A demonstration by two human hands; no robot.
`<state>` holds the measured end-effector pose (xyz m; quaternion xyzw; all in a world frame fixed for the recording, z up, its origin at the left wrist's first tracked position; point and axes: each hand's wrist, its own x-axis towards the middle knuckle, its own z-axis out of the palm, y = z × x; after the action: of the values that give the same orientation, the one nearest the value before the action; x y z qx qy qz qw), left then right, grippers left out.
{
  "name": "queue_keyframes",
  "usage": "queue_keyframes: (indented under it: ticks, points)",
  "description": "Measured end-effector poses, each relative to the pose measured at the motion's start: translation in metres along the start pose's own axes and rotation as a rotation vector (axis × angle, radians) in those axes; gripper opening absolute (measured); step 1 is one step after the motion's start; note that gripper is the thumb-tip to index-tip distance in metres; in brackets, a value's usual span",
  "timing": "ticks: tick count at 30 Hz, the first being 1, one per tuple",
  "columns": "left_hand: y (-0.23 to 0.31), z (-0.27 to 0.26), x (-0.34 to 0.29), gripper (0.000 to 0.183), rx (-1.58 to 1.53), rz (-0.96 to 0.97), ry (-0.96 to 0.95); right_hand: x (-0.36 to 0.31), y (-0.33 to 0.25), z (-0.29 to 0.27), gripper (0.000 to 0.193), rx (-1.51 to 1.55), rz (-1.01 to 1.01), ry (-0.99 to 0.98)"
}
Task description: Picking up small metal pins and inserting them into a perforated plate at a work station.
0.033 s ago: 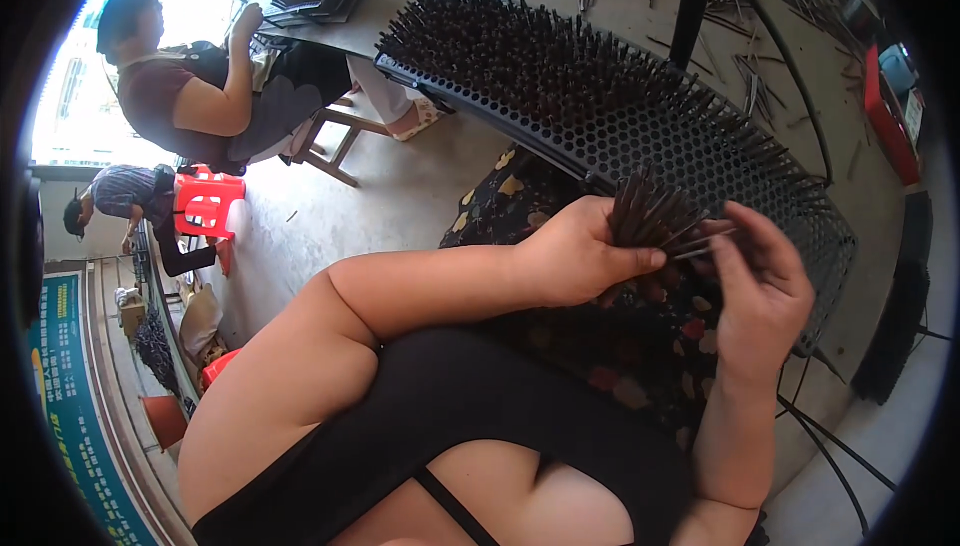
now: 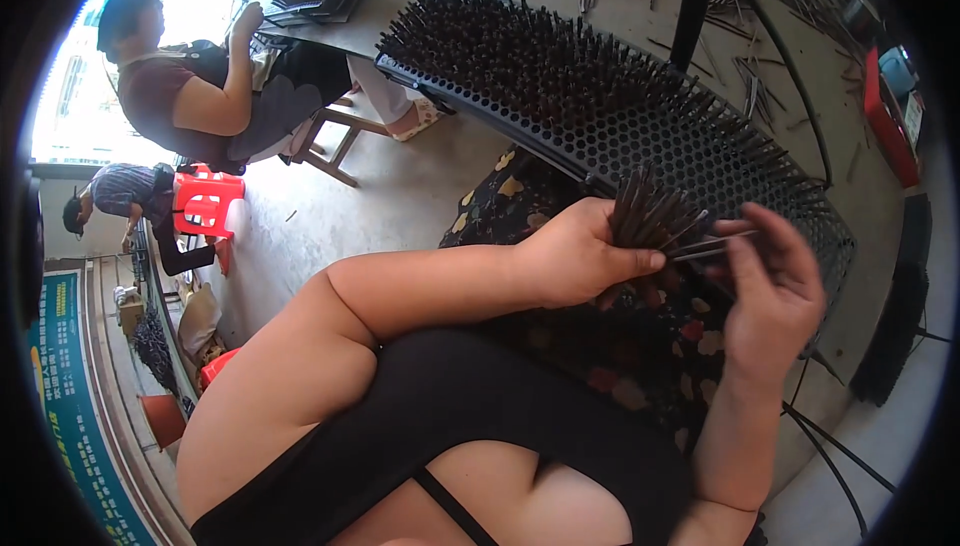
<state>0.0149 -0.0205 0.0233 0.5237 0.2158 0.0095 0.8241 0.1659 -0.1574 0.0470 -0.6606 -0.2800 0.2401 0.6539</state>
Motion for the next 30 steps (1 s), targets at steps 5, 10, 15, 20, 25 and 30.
queue_keyframes:
  ticks: [5,10,15,20,25,30]
  points:
    - [-0.005,-0.001,0.011,0.014,-0.248,-0.276,-0.016,0.04,-0.009,-0.065,0.023,-0.218,-0.287,0.287]
    - [-0.003,-0.011,0.009,0.02,-0.405,-0.326,0.004,0.067,-0.004,-0.075,0.021,-0.317,-0.551,0.095]
    - [-0.004,-0.01,0.012,0.032,-0.484,-0.322,-0.094,0.068,0.0,-0.079,0.017,-0.496,-0.725,0.052]
    - [-0.004,-0.014,0.011,0.038,-0.471,-0.351,-0.144,0.067,0.003,-0.082,0.016,-0.482,-0.775,-0.002]
    - [-0.005,-0.013,0.012,0.034,-0.387,-0.363,-0.144,0.07,0.0,-0.085,0.015,-0.458,-0.736,-0.031]
    - [-0.003,-0.006,0.013,0.032,-0.475,-0.348,-0.073,0.074,-0.004,-0.097,0.015,-0.425,-0.653,-0.083]
